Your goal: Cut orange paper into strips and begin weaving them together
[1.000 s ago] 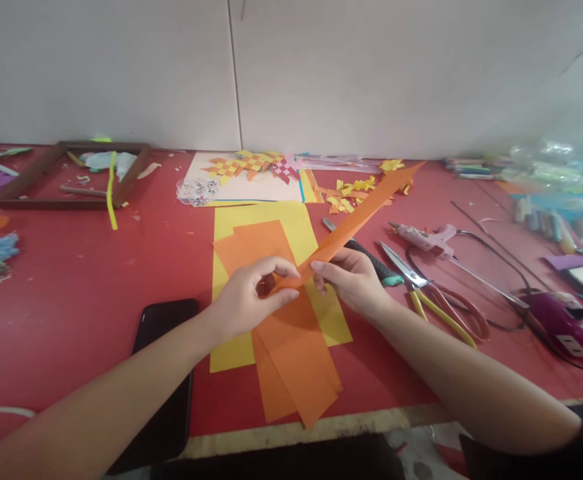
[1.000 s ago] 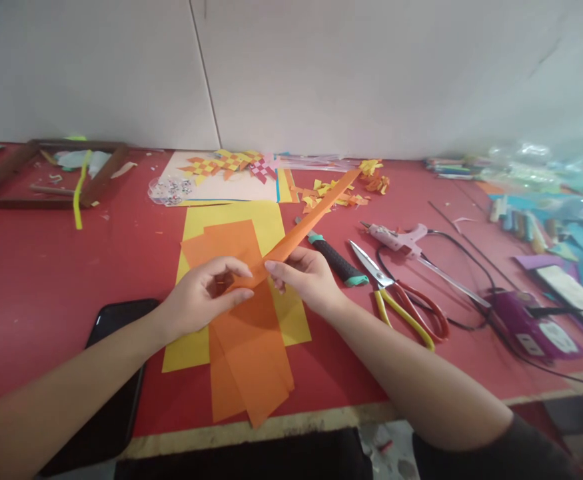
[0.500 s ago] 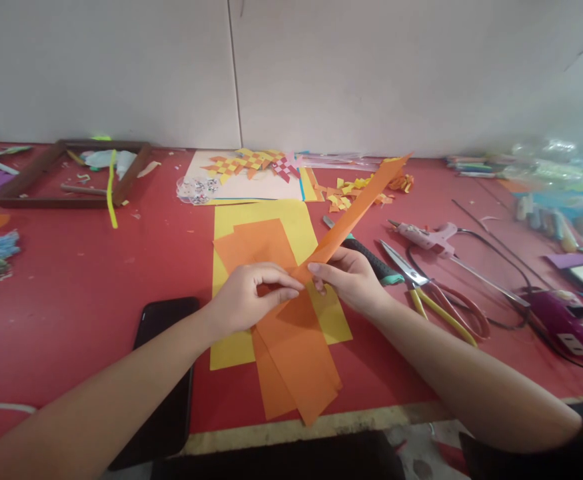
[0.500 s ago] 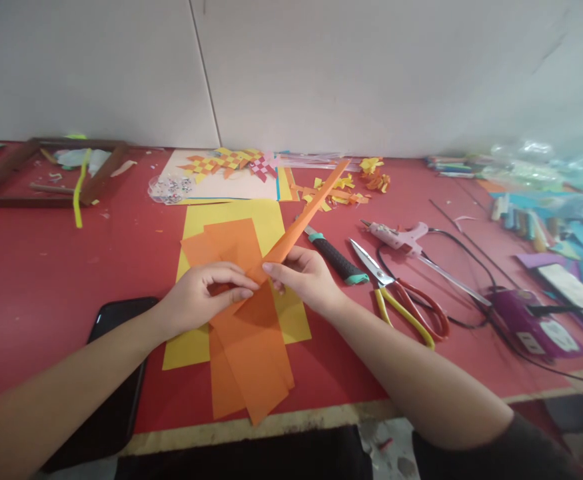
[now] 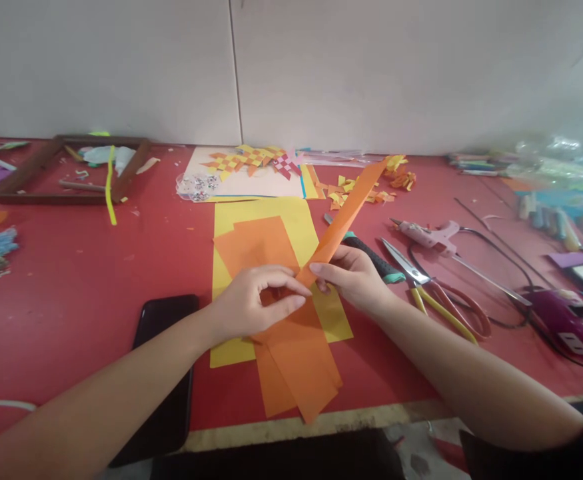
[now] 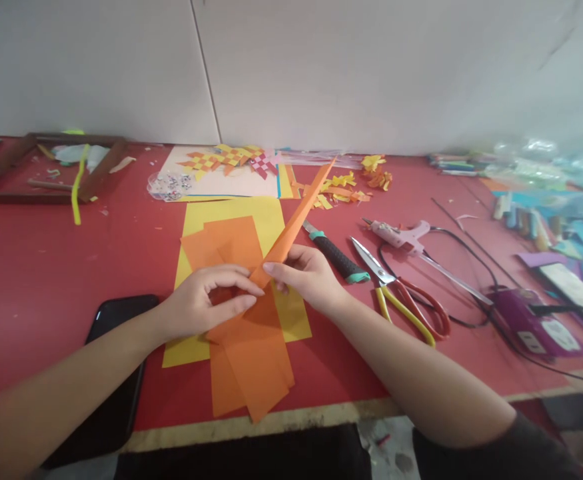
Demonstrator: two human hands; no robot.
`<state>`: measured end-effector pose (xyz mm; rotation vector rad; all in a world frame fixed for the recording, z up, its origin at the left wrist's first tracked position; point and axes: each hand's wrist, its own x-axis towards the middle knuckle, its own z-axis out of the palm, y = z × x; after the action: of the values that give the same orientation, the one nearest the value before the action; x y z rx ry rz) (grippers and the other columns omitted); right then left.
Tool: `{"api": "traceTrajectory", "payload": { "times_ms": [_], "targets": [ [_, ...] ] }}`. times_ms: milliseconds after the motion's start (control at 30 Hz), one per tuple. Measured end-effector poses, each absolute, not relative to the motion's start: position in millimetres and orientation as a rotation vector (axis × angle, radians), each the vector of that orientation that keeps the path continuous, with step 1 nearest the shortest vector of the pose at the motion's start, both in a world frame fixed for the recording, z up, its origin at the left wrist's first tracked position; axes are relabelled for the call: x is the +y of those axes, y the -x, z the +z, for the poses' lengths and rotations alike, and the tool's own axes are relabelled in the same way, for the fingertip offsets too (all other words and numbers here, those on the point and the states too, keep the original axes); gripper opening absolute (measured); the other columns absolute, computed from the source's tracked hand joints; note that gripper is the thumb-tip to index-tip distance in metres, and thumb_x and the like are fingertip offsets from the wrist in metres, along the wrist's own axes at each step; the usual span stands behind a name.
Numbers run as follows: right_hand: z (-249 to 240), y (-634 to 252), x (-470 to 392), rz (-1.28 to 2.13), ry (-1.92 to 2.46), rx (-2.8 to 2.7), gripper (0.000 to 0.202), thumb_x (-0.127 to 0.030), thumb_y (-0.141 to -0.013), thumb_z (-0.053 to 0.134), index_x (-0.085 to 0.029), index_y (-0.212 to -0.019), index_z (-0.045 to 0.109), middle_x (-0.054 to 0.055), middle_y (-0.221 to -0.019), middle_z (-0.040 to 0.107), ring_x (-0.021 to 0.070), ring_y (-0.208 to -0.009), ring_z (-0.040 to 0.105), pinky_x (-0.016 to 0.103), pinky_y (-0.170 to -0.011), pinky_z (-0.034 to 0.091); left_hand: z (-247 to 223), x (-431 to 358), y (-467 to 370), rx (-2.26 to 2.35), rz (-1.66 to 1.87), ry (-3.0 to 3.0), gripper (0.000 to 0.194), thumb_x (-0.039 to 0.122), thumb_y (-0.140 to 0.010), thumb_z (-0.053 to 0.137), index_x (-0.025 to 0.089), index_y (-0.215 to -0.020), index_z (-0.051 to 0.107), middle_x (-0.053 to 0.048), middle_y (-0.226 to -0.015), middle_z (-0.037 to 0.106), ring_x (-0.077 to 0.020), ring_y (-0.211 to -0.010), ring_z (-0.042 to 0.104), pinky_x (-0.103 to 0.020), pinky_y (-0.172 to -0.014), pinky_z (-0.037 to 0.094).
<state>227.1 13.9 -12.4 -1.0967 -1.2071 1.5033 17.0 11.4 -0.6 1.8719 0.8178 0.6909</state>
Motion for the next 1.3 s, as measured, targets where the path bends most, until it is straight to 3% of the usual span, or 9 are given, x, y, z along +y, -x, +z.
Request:
{"api": "traceTrajectory", "payload": {
  "times_ms": [133, 400, 700, 1300],
  "targets": [
    [-11.1, -223.1, 10.0, 1.572, 1.091, -1.267, 0.027, -0.039, -0.069, 0.084, -0.016, -0.072, 0.07, -0.001, -0.057, 0.063, 0.0091, -0.046, 0.051, 0.024, -0.044, 0.04, -1.4, 12.4, -19.1, 0.758, 0.736, -1.797, 0.011, 0.024, -0.09, 0.066, 0.022, -0.093, 0.076, -0.003, -0.098, 0.075, -0.0163, -0.091, 0.069, -0.026, -0.082, 0.052],
    [-13.7, -228.5, 13.8, 1.553, 1.099, -1.209, 0.029, -0.041, -0.076, 0.079, -0.017, -0.066, 0.065, -0.001, -0.054, 0.061, 0.0102, -0.048, 0.052, 0.024, -0.047, 0.039, -1.7, 11.0, -19.3, 0.841, 0.701, -1.769, 0.011, 0.022, -0.088, 0.068, 0.022, -0.093, 0.078, -0.001, -0.089, 0.074, -0.0133, -0.079, 0.067, -0.024, -0.069, 0.05],
    [-13.1, -228.4, 14.3, 1.52, 1.141, -1.257, 0.03, -0.042, -0.075, 0.079, -0.016, -0.068, 0.066, -0.002, -0.053, 0.059, 0.0095, -0.046, 0.049, 0.024, -0.045, 0.037, -4.8, 13.4, -17.6, 0.853, 0.686, -1.817, 0.02, 0.02, -0.086, 0.068, 0.021, -0.105, 0.074, -0.002, -0.101, 0.074, -0.0123, -0.08, 0.064, -0.023, -0.07, 0.05],
    [-12.6, -228.1, 15.5, 1.552, 1.229, -1.217, 0.034, -0.043, -0.07, 0.083, -0.016, -0.064, 0.064, -0.002, -0.051, 0.059, 0.0082, -0.045, 0.05, 0.022, -0.044, 0.035, -6.6, 13.4, -18.2, 0.877, 0.611, -1.705, 0.026, 0.023, -0.085, 0.068, 0.025, -0.11, 0.075, -0.004, -0.114, 0.072, -0.0139, -0.08, 0.063, -0.025, -0.067, 0.051]
  ]
}}
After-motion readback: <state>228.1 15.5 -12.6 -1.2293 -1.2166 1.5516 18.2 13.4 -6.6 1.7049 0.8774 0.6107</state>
